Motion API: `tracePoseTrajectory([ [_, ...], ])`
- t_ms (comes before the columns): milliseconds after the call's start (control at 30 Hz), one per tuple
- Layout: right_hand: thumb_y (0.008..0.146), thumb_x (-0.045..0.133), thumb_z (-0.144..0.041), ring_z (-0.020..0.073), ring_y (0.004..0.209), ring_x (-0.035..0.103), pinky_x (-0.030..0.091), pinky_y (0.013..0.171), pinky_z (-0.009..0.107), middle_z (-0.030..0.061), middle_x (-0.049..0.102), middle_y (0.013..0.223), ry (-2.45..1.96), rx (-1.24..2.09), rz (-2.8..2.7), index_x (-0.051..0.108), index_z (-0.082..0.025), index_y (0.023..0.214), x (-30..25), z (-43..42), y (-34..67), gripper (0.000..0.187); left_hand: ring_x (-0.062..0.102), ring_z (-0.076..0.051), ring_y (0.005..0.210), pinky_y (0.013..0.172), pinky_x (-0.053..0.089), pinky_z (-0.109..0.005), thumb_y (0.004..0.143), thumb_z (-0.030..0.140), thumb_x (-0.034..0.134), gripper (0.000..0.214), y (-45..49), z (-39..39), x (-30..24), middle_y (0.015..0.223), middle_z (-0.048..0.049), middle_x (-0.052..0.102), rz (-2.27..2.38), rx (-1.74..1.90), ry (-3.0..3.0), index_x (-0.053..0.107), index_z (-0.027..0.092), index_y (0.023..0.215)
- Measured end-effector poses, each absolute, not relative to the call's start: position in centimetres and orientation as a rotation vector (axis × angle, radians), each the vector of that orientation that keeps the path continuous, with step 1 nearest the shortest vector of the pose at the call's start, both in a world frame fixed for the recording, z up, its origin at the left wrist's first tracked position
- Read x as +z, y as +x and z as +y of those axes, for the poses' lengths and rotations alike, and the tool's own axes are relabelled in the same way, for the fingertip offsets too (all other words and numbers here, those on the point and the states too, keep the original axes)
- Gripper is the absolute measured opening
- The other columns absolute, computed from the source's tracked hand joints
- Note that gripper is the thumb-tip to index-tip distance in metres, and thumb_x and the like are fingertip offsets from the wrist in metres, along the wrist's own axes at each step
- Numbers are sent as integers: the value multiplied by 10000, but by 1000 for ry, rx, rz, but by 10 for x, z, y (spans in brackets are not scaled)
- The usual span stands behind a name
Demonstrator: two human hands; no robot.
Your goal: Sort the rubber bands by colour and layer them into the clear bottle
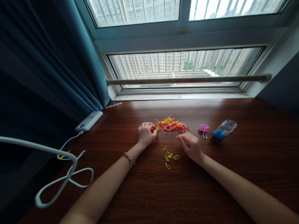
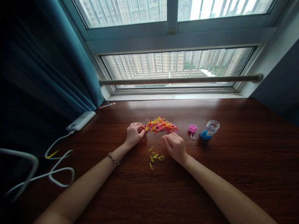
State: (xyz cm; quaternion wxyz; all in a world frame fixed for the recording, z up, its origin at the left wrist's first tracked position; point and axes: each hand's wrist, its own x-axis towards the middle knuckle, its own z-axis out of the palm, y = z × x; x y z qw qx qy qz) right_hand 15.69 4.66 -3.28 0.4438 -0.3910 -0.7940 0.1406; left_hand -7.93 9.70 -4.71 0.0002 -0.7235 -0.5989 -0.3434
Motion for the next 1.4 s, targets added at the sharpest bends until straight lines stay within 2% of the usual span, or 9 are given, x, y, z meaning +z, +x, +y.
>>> tracePoseTrajectory([
  [133, 871, 441, -306, 208, 755, 570, 444, 710, 340, 57, 639, 811, -1260, 373, -1593, 635, -195, 858, -42, 63, 164, 225, 487, -242, 899, 776, 372, -387, 737, 273, 591, 71, -80, 98, -47, 859, -42, 627, -1912, -1086, -2250, 614, 210, 713],
  [267, 825, 476, -297, 209, 719, 559, 438, 676, 336, 62, 641, 819, -1405, 386, -1480, 631, -181, 918, -50, 74, 170, 215, 478, -241, 913, 785, 370, -388, 723, 323, 625, 105, -81, 101, -50, 878, -41, 621, -1890, -1064, -2325, 636, 227, 764],
  [433, 781, 484, -233, 223, 721, 523, 421, 679, 354, 55, 644, 802, -1483, 346, -1554, 638, -200, 913, -54, 75, 171, 206, 479, -226, 927, 814, 376, -386, 724, 274, 628, 72, -81, 102, -49, 879, -39, 621, -1847, -1090, -2397, 638, 216, 684],
  [633, 776, 491, -156, 252, 815, 450, 367, 730, 397, 1, 659, 964, -1397, 167, -1834, 682, -265, 858, -53, 71, 166, 235, 490, -213, 915, 832, 386, -389, 741, 216, 598, 67, -81, 102, -49, 858, -36, 628, -1826, -1172, -2365, 663, 222, 726],
  [800, 786, 473, -140, 267, 827, 433, 362, 710, 409, 0, 658, 999, -1467, 91, -1847, 686, -250, 891, -53, 69, 165, 262, 502, -209, 882, 812, 398, -383, 747, 212, 588, 89, -81, 102, -49, 839, -33, 637, -1822, -1201, -2318, 676, 226, 745],
  [1000, 804, 431, -164, 245, 861, 526, 409, 785, 401, 62, 659, 976, -1390, 276, -1636, 660, -186, 967, -54, 74, 169, 281, 508, -206, 884, 818, 400, -379, 743, 209, 595, 58, -81, 101, -47, 824, -34, 637, -1797, -1211, -2314, 651, 209, 727],
  [1200, 778, 510, -259, 211, 721, 603, 468, 674, 332, 81, 668, 869, -1317, 615, -1392, 645, -147, 922, -55, 77, 170, 228, 541, -198, 849, 798, 418, -359, 742, 204, 597, 49, -82, 101, -48, 800, -37, 645, -1792, -1232, -2315, 644, 200, 756],
  [1400, 785, 539, -355, 195, 664, 594, 459, 631, 303, 64, 665, 781, -1298, 633, -1387, 641, -146, 870, -51, 74, 168, 247, 573, -182, 818, 785, 427, -333, 760, 222, 581, 102, -82, 100, -48, 799, -26, 668, -1820, -1192, -2335, 676, 204, 793],
])
